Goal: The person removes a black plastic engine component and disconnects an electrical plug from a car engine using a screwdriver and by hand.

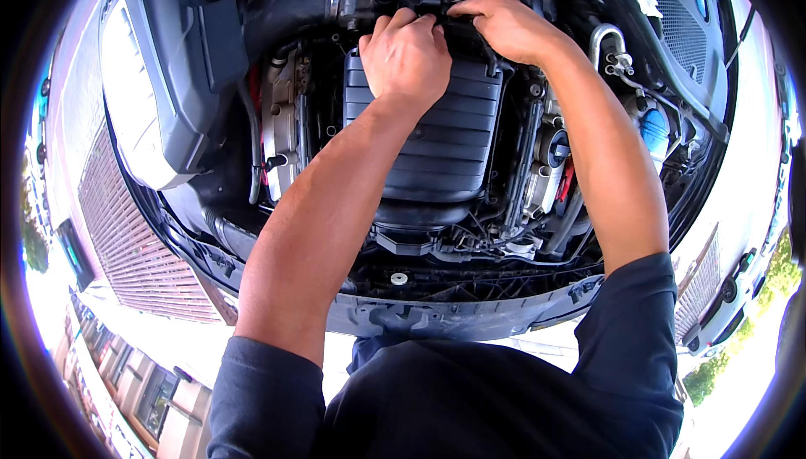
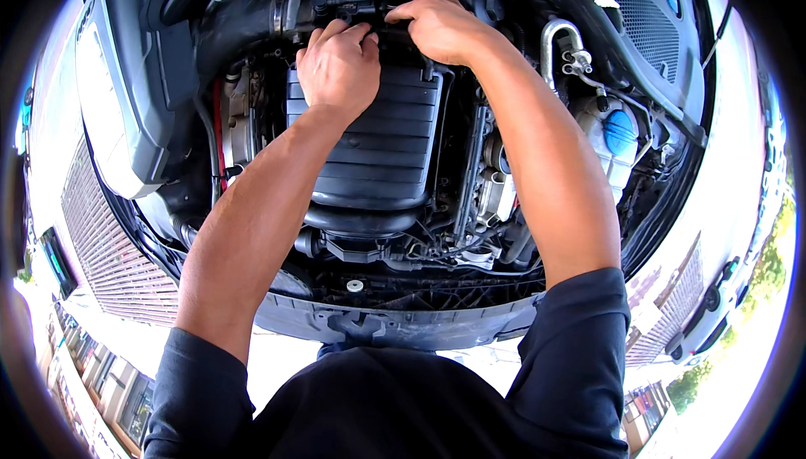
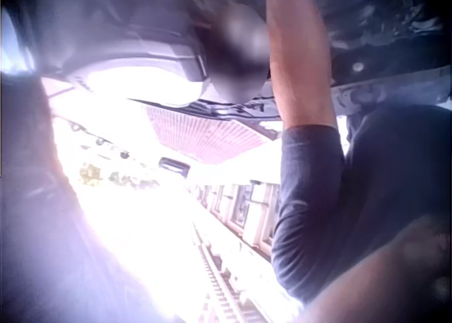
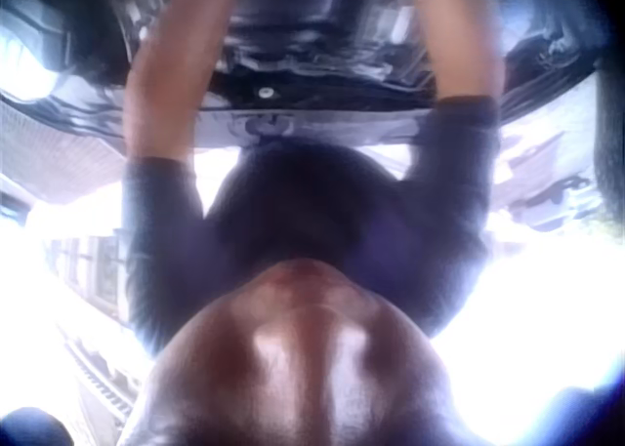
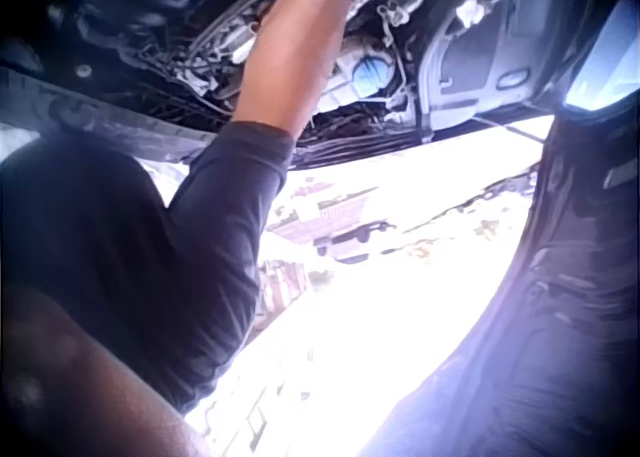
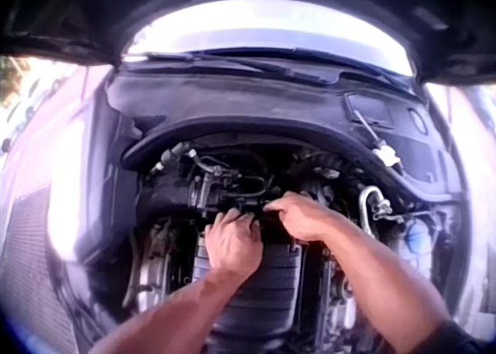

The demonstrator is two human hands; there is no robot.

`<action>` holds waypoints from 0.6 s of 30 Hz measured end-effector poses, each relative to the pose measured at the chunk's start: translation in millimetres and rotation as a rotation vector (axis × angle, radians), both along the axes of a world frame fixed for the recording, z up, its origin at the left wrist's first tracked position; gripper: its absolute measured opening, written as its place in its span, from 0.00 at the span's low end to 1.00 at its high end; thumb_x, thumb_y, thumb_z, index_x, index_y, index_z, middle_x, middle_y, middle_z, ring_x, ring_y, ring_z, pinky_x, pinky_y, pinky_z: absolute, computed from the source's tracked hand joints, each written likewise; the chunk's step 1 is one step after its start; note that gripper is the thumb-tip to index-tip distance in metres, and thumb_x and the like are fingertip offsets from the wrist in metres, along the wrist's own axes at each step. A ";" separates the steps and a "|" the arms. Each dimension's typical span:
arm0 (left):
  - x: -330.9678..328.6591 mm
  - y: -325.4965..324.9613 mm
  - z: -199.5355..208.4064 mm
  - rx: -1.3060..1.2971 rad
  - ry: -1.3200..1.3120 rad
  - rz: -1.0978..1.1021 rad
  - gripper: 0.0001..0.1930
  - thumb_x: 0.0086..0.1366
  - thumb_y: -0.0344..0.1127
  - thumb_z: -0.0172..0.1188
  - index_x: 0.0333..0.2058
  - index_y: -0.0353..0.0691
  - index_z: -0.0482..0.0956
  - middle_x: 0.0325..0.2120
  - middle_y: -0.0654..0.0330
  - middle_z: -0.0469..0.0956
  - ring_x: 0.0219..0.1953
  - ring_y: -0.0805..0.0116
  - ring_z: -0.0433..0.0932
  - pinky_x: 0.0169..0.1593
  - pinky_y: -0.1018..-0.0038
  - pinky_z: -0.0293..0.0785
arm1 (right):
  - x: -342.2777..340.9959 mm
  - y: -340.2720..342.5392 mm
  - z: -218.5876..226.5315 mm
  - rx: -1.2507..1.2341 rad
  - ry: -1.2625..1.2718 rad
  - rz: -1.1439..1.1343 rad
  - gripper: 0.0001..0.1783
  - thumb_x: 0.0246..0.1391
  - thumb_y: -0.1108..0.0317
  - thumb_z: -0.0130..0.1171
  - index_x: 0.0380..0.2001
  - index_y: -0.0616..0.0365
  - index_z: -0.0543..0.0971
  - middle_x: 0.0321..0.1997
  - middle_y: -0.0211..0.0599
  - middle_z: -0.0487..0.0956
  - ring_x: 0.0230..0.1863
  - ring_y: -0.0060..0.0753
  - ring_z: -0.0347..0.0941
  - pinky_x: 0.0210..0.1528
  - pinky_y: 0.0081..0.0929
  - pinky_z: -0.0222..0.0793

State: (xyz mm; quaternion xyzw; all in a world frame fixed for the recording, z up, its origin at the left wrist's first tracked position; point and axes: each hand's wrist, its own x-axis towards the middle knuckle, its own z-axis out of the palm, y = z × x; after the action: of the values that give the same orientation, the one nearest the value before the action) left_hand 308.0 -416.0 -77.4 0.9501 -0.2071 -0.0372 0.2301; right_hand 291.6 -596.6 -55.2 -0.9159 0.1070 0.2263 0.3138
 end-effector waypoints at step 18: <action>-2.4 -11.8 3.9 0.013 -0.011 0.135 0.13 0.67 0.38 0.56 0.44 0.44 0.87 0.45 0.59 0.81 0.52 0.57 0.77 0.57 0.59 0.70 | -3.4 1.5 -2.0 -0.088 -0.036 0.041 0.28 0.64 0.75 0.47 0.63 0.39 0.79 0.66 0.44 0.72 0.67 0.52 0.66 0.73 0.43 0.60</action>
State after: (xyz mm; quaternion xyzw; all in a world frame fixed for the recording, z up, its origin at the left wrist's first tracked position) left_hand 305.6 -427.8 -73.6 0.9636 -0.1435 -0.0176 0.2250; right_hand 288.2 -595.0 -57.2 -0.9348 0.0926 0.2112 0.2703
